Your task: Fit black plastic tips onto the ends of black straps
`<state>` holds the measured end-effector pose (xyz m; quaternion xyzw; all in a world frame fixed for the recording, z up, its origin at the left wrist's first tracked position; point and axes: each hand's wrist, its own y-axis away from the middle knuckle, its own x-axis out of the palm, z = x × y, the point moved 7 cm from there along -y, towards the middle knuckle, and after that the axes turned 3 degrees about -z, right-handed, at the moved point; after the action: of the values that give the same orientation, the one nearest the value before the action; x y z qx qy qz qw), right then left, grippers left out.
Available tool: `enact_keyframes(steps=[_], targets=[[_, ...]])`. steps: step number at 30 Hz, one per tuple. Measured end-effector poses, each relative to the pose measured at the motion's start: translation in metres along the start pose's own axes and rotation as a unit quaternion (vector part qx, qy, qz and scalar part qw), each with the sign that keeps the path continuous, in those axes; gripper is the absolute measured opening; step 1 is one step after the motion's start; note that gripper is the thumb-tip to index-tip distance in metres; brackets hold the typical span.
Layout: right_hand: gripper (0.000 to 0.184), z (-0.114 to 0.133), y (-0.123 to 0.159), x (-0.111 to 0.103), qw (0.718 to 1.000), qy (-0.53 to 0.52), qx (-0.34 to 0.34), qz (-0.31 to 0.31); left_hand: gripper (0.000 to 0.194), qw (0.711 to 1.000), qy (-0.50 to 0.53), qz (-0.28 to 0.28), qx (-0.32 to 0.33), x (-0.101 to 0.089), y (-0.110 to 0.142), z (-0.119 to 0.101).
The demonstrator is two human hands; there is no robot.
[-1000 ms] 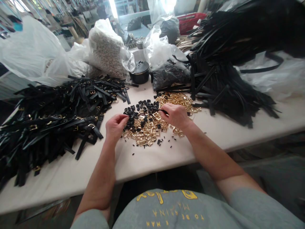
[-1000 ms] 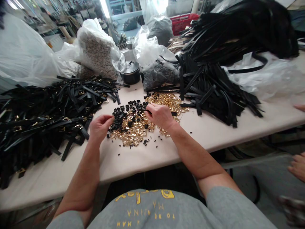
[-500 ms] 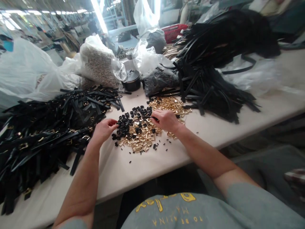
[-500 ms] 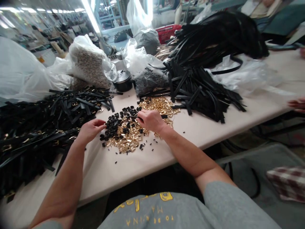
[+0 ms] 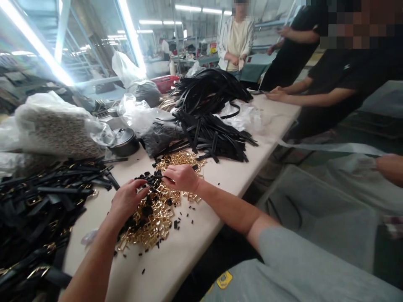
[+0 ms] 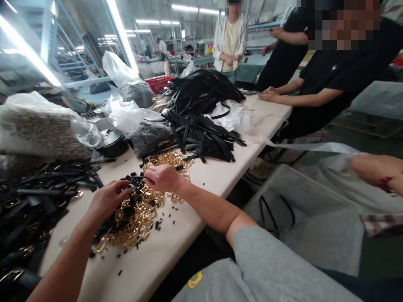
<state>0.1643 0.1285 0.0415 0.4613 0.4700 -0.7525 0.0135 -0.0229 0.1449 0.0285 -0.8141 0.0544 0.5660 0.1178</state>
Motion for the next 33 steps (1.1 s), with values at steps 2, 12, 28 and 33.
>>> enact_keyframes(steps=[2, 12, 28, 33], targets=[[0.029, -0.004, -0.001, -0.006, 1.000, 0.001, 0.006, -0.019, 0.035, 1.000, 0.000, 0.008, 0.012, 0.007, -0.016, -0.004], [0.017, -0.059, -0.001, -0.021, 0.984, 0.052, 0.164, -0.048, 0.027, 1.000, -0.003, -0.009, 0.013, 0.036, -0.096, -0.009], [0.012, -0.082, 0.004, -0.027, 0.975, 0.037, 0.211, -0.063, 0.026, 0.984, -0.121, 0.087, 0.100, 0.084, -0.124, -0.096], [0.013, -0.081, 0.003, -0.026, 0.974, 0.027, 0.219, -0.049, 0.022, 0.988, -0.110, 0.100, 0.037, 0.088, -0.131, -0.097]])
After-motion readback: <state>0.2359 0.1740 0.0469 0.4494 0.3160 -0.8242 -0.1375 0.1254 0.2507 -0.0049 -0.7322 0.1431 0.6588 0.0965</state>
